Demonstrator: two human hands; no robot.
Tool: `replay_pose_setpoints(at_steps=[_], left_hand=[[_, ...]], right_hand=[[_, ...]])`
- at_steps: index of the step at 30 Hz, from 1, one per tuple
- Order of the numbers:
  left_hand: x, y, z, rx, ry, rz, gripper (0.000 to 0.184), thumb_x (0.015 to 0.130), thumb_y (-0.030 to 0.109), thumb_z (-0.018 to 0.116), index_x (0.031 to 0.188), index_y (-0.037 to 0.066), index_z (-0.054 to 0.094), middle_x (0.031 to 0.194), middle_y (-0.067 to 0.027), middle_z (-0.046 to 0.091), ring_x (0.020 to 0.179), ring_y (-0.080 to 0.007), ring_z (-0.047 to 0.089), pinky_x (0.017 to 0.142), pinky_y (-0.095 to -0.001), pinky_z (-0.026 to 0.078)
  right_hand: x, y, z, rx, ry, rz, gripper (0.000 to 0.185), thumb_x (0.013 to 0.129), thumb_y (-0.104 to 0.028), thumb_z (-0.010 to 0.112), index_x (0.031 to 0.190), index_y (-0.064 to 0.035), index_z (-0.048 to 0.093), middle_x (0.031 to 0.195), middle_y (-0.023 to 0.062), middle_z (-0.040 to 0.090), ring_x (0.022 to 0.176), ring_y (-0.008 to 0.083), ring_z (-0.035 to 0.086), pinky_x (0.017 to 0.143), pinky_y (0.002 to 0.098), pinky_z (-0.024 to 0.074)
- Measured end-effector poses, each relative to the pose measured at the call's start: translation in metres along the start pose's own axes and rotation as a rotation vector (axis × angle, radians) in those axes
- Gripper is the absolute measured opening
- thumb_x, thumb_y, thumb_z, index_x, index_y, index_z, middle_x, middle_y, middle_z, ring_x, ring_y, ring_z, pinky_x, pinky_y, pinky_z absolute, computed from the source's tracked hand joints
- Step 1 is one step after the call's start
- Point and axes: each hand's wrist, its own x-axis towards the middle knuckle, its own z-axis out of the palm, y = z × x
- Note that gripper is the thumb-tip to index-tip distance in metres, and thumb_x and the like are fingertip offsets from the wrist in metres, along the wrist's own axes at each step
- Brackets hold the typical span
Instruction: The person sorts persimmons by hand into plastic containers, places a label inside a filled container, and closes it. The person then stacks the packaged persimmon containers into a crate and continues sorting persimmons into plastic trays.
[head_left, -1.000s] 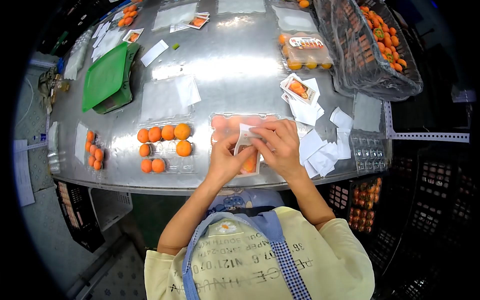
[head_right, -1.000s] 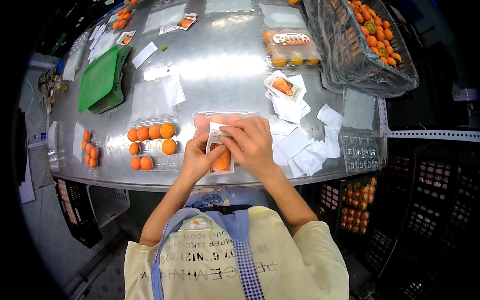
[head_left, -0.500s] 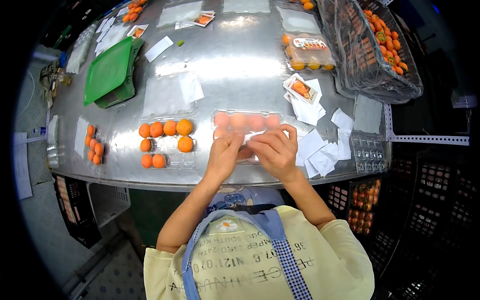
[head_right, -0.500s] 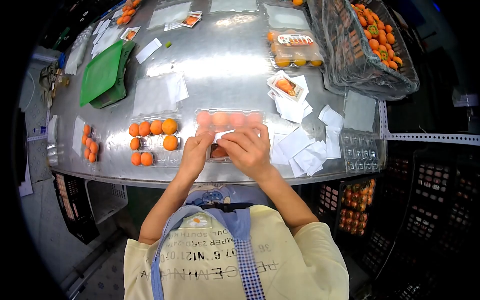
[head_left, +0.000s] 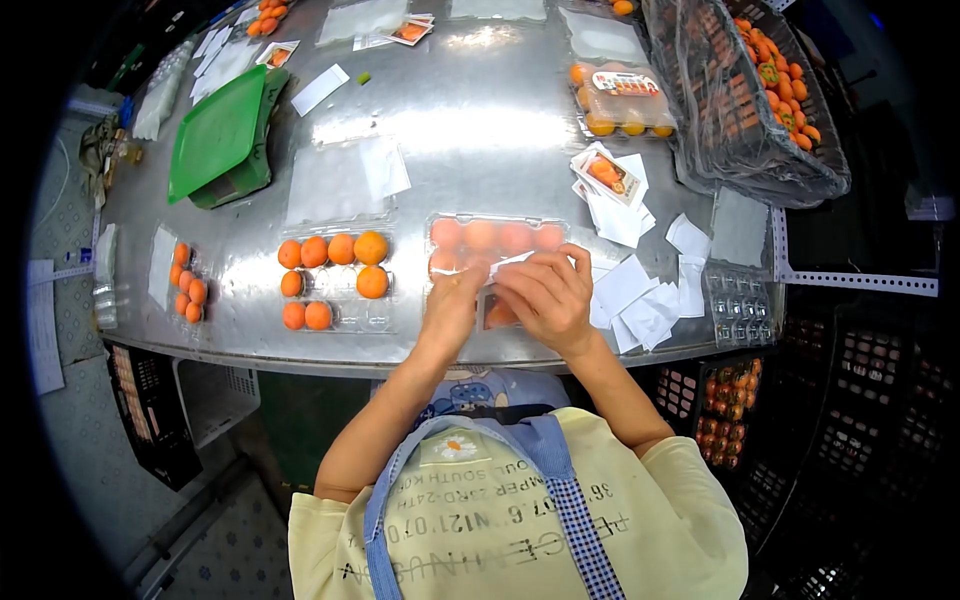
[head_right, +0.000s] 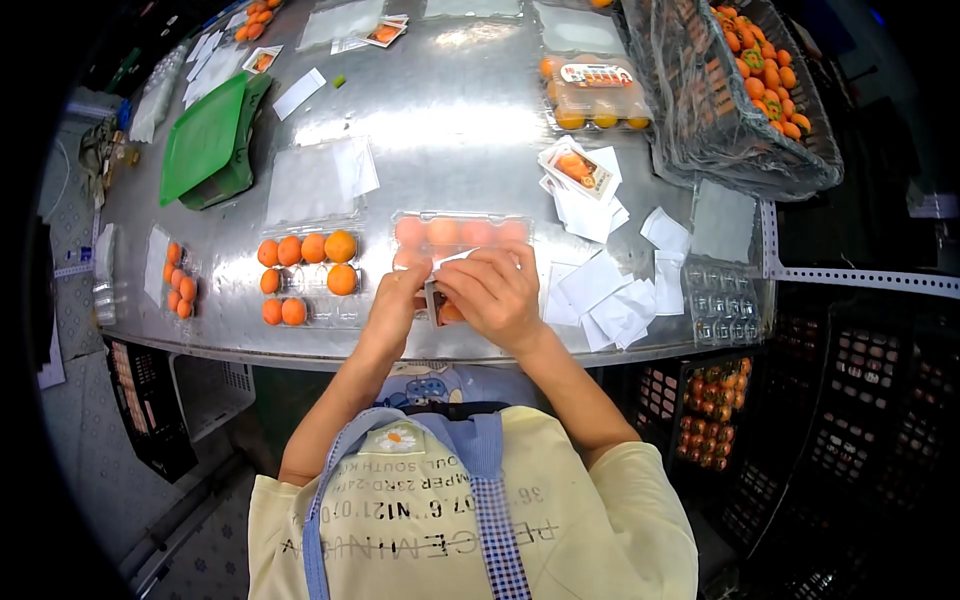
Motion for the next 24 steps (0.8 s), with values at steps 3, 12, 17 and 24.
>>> replay_pose_setpoints(at_steps=[3,12,17,24], left_hand=[[0.003,-0.009,-0.003,0.013,0.006,-0.017,0.044,0.092,0.038,0.050,0.065,0.004,0.058,0.061,0.0034,0.045,0.056,-0.0070,0.039,0.050,-0.0276,0.031],[-0.005,0.008,-0.001,-0.105,-0.052,-0.136,0.039,0.093,0.036,0.050,0.097,0.000,0.063,0.089,-0.0074,0.062,0.080,-0.0158,0.060,0.073,-0.0321,0.047],[-0.008,0.030,0.003,-0.332,-0.014,-0.187,0.038,0.097,0.032,0.047,0.108,-0.002,0.059,0.098,-0.0107,0.064,0.086,-0.0187,0.063,0.076,-0.0349,0.050],[0.026,0.003,-0.037,-0.495,0.231,-0.037,0.032,0.099,0.026,0.045,0.107,-0.002,0.058,0.100,-0.0109,0.063,0.088,-0.0204,0.062,0.078,-0.0341,0.052]], right_hand=[[0.000,0.001,-0.002,-0.012,-0.041,-0.043,0.019,0.062,-0.012,0.075,0.080,-0.0132,0.069,0.088,-0.0043,0.067,0.076,0.0162,0.058,0.078,0.0358,0.0390],[-0.005,0.003,0.003,-0.037,-0.023,-0.091,0.019,0.062,-0.012,0.072,0.080,-0.0142,0.069,0.086,-0.0050,0.067,0.077,0.0151,0.058,0.078,0.0341,0.0383],[-0.009,0.004,0.004,-0.036,0.014,-0.151,0.017,0.062,-0.012,0.071,0.078,-0.0152,0.068,0.086,-0.0060,0.066,0.077,0.0145,0.058,0.077,0.0338,0.0392],[-0.013,-0.012,-0.017,0.093,-0.033,-0.243,0.015,0.064,-0.011,0.071,0.077,-0.0151,0.066,0.083,-0.0048,0.065,0.075,0.0152,0.058,0.075,0.0323,0.0400]])
